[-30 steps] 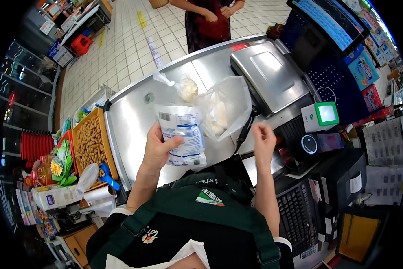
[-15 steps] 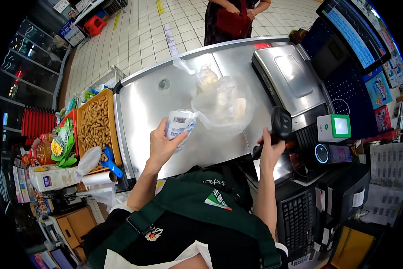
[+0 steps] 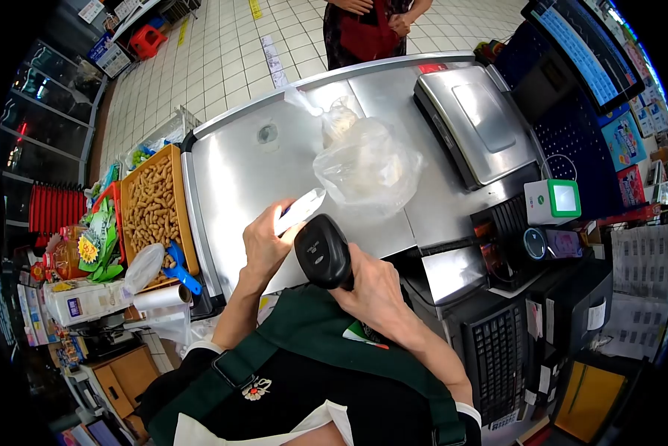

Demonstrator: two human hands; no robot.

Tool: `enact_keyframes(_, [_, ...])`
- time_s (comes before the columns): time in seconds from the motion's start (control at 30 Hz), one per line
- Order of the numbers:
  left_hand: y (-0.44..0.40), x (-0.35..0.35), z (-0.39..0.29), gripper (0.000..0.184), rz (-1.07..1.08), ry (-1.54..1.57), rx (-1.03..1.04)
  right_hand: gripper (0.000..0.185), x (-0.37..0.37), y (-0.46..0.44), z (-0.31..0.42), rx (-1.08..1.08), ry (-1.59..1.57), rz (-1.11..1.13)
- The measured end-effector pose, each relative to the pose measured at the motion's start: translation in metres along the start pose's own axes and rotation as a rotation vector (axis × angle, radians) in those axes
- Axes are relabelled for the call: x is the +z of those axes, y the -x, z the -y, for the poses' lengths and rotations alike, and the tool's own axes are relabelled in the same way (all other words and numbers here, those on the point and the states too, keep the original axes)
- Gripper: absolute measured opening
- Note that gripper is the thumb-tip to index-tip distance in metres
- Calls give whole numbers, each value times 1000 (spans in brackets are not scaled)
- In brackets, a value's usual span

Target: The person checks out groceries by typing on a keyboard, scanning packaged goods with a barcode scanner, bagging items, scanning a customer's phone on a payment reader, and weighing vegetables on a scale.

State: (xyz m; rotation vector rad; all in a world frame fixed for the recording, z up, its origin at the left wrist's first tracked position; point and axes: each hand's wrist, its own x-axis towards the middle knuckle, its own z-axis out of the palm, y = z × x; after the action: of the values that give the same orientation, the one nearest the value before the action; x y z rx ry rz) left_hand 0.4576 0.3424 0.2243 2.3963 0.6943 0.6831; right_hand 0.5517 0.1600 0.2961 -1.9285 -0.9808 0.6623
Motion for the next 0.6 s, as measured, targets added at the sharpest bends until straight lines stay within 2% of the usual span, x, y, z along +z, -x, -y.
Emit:
enact_keyframes(0.17, [-1,-4,7,36,-9,47,-12,30,3,4,1,37,-21,67])
enact_keyframes(0.33, [-3,-3,16,36,107,350,-254,32,-1,5,2,72,-80,39])
enact_keyframes(0.53, [-4,5,8,36,116,392,-233,33,-5,7,7,75,-83,46])
enact_keyframes(0.6, [-4,8,8,35,62,388,-177,34,-7,7,8,76,-78,38])
